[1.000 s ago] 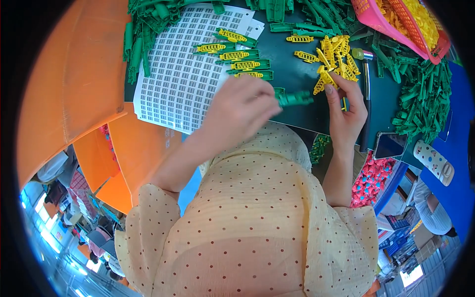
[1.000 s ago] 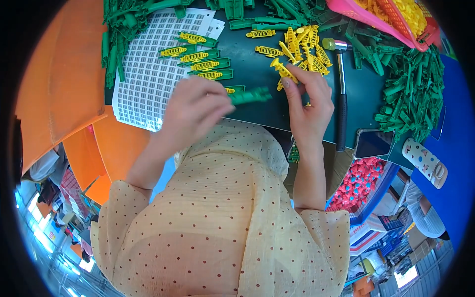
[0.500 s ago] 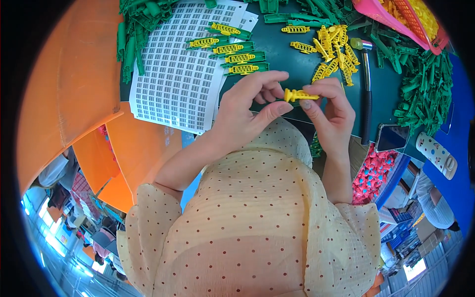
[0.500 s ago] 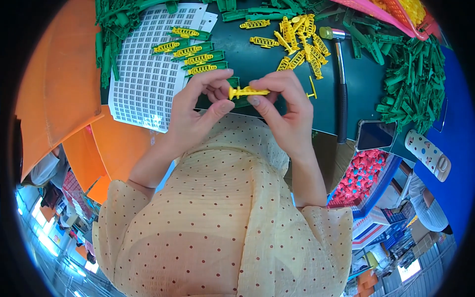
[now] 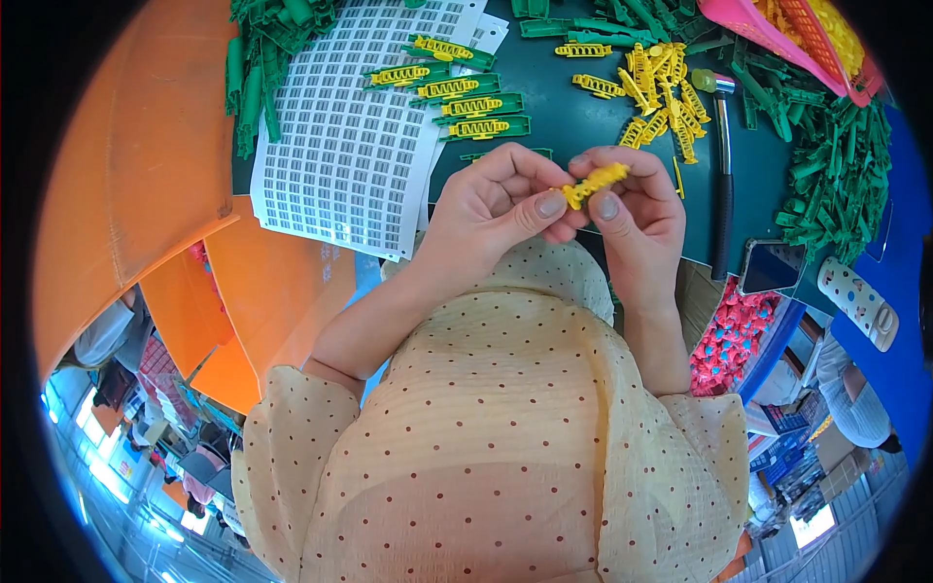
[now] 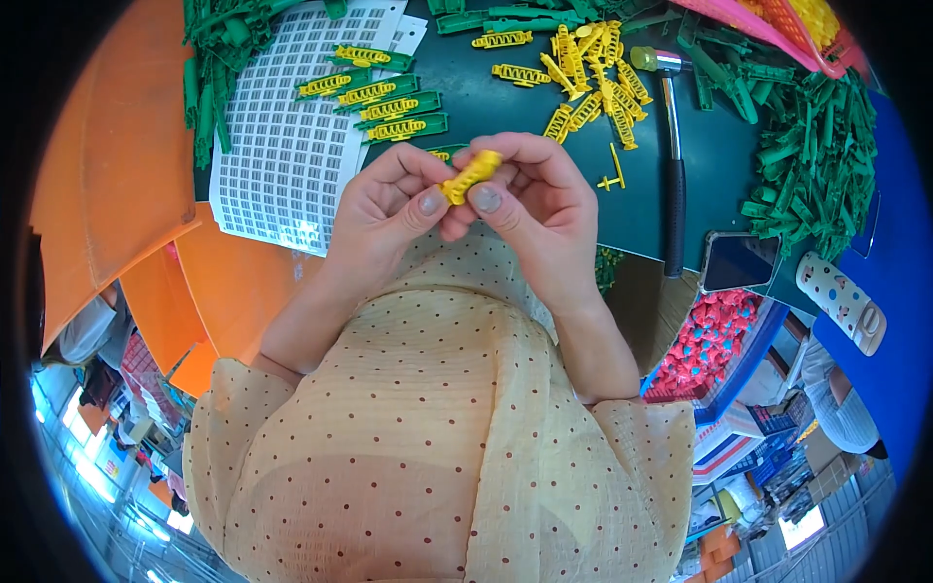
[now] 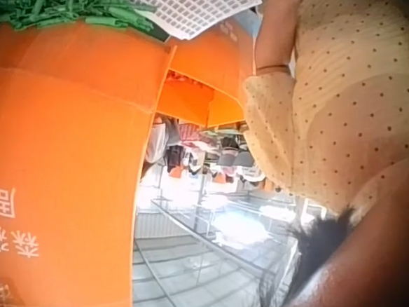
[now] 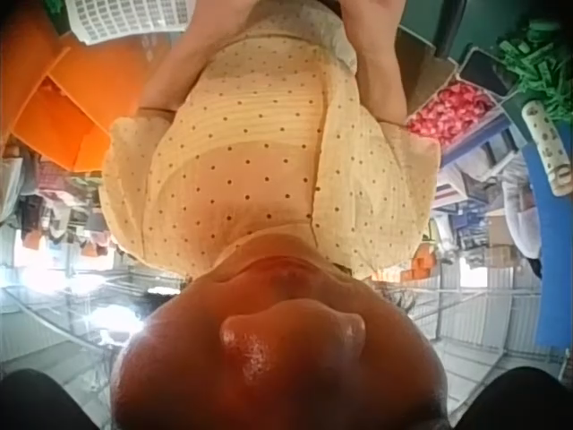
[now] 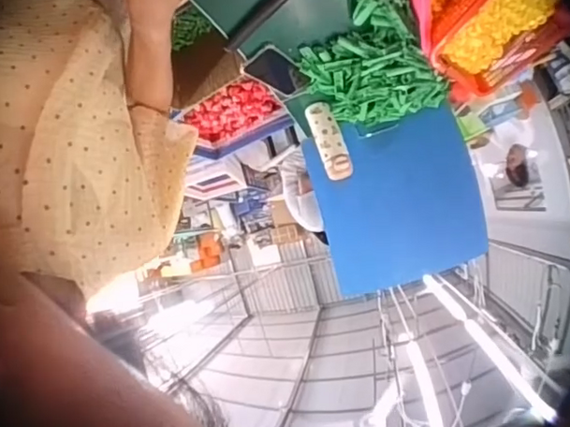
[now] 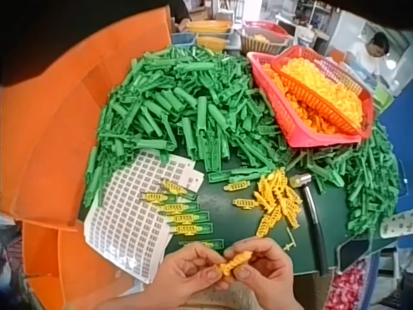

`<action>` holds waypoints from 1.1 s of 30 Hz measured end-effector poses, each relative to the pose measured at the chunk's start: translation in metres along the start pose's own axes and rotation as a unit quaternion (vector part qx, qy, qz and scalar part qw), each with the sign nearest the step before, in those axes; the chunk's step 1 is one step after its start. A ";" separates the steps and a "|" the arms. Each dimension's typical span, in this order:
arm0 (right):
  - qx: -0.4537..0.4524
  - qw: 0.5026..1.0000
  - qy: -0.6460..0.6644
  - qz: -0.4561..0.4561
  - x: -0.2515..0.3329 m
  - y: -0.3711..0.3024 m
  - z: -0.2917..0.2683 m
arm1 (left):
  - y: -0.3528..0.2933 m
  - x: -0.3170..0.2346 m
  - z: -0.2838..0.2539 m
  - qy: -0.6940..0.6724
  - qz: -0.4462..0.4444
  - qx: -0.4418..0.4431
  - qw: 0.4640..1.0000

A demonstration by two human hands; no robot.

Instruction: Manually assembling small yellow plastic components onto green strips on a factory workbench.

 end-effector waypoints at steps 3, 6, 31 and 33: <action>-0.031 0.999 -0.013 0.012 0.005 0.001 -0.005 | -0.002 0.008 -0.002 -0.076 -0.052 0.011 0.996; 0.030 0.975 -0.200 -0.091 0.027 0.004 0.001 | -0.002 0.009 -0.003 -0.150 -0.073 0.001 0.986; 0.056 0.771 -0.628 -0.089 0.032 -0.014 -0.024 | -0.018 -0.025 0.009 0.609 0.295 -0.073 0.733; 0.017 0.786 -0.615 -0.069 0.035 -0.016 -0.036 | -0.016 -0.023 0.016 0.632 0.304 -0.059 0.710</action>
Point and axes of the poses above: each hand's wrist, its own y-axis towards the middle knuckle, its own z-axis out of the palm, x = y × z, the point moved 10 cm from there along y, towards the middle knuckle, and after that the axes turned 6 degrees about y, right-handed, at the moved point
